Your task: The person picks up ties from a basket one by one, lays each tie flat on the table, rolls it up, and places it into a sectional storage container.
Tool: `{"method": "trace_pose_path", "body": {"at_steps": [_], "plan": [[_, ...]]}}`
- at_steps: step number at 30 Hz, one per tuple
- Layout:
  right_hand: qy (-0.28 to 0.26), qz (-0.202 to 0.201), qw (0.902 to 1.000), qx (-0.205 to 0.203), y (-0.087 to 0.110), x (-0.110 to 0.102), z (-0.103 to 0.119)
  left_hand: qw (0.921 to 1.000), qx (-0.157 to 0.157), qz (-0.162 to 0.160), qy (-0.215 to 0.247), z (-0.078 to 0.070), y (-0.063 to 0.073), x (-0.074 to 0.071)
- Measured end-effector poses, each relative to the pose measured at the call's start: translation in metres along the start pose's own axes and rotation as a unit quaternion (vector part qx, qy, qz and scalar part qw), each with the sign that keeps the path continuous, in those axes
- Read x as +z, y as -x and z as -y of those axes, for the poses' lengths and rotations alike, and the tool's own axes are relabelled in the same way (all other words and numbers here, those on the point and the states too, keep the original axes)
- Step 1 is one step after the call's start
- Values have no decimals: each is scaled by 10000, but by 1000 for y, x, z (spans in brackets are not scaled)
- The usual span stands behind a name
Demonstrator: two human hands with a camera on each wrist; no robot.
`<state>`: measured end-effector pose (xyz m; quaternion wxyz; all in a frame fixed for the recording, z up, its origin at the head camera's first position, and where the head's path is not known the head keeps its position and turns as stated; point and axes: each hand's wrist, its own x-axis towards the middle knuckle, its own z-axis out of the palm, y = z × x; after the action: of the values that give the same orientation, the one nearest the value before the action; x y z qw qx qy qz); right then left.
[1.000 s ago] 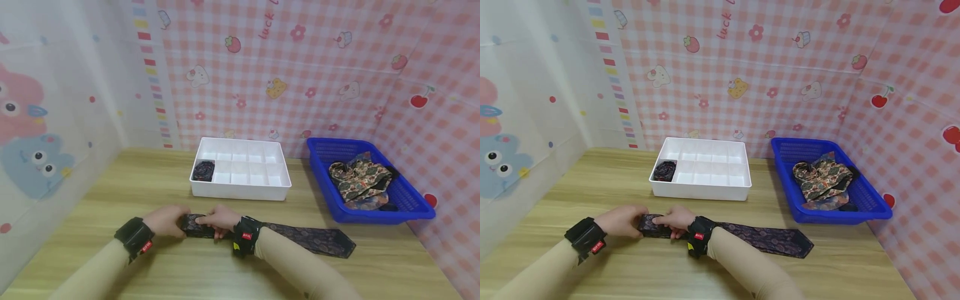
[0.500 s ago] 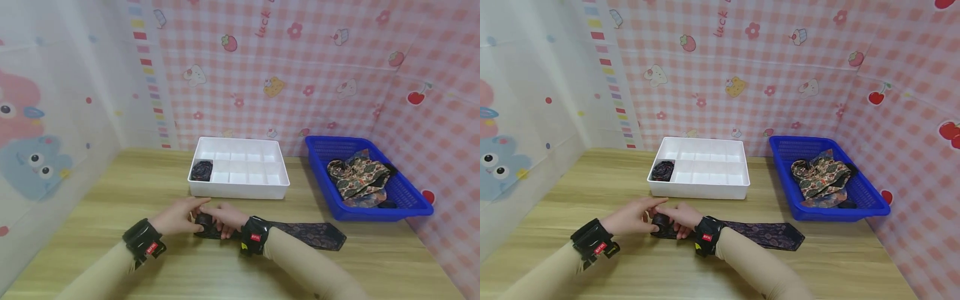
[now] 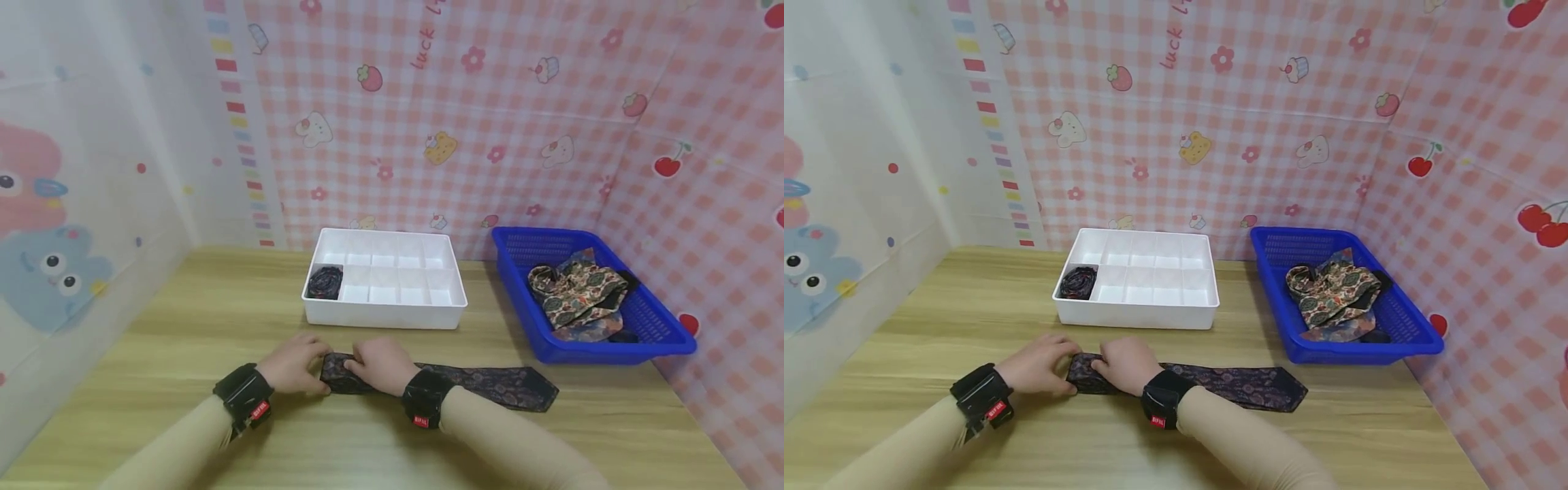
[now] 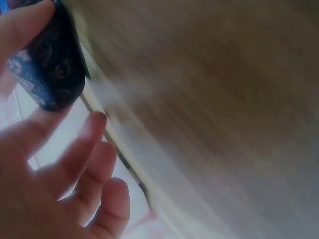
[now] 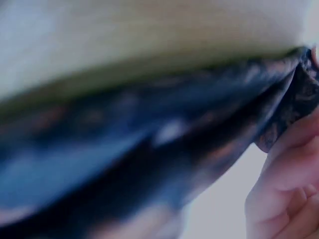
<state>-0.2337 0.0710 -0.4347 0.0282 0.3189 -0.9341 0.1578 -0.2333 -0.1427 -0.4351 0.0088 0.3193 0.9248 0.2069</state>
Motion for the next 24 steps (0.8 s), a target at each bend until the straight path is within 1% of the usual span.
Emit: {"method": "trace_pose_path", "body": {"at_steps": [2, 3, 4, 5, 6, 7, 8, 9, 10, 12, 13, 14, 15, 17, 21, 24], "plan": [[520, -293, 9964, -607, -1, 2, 5, 9999, 70, 76, 79, 2, -1, -2], [589, -337, 9944, -812, -2, 3, 8, 9997, 95, 133, 179, 3, -2, -3], [547, -331, 9937, -925, -3, 4, 9, 9993, 78, 195, 303, 3, -2, -4], [414, -278, 9944, -937, -4, 5, 11, 9989, 51, 243, 398, 5, -2, -6], [165, -168, 9960, -864, -6, 5, 12, 9985, 1, 278, 474, 6, -3, -7], [-210, 16, 9973, -699, -7, 4, 13, 9979, -48, 298, 581, 7, -3, -10], [-650, 197, 9965, -485, -8, 4, 13, 9971, -156, 315, 673, 7, -3, -12], [-1126, 348, 9927, -255, -9, 3, 13, 9967, -255, 296, 713, 7, -3, -15], [-1624, 469, 9856, -20, -9, 3, 12, 9963, -312, 289, 746, 6, -4, -18], [-2593, 664, 9621, 520, -9, 0, 11, 9957, -379, 274, 799, 4, -5, -23], [-2974, 708, 9491, 760, -9, -1, 10, 9957, -362, 251, 814, 1, -6, -25], [-3232, 701, 9390, 945, -9, -3, 9, 9961, -331, 214, 793, -1, -7, -27], [-3394, 683, 9318, 1094, -9, -5, 8, 9965, -221, 178, 785, -4, -9, -28], [-3525, 639, 9231, 1400, -7, -11, 8, 9976, -16, 126, 685, -10, -11, -28], [-3292, 644, 9268, 1691, -3, -14, 5, 9984, 453, 21, 343, -20, -15, -22], [-3198, 765, 9275, 1780, 1, -11, 1, 9980, 611, -19, 143, -23, -16, -15]]}}
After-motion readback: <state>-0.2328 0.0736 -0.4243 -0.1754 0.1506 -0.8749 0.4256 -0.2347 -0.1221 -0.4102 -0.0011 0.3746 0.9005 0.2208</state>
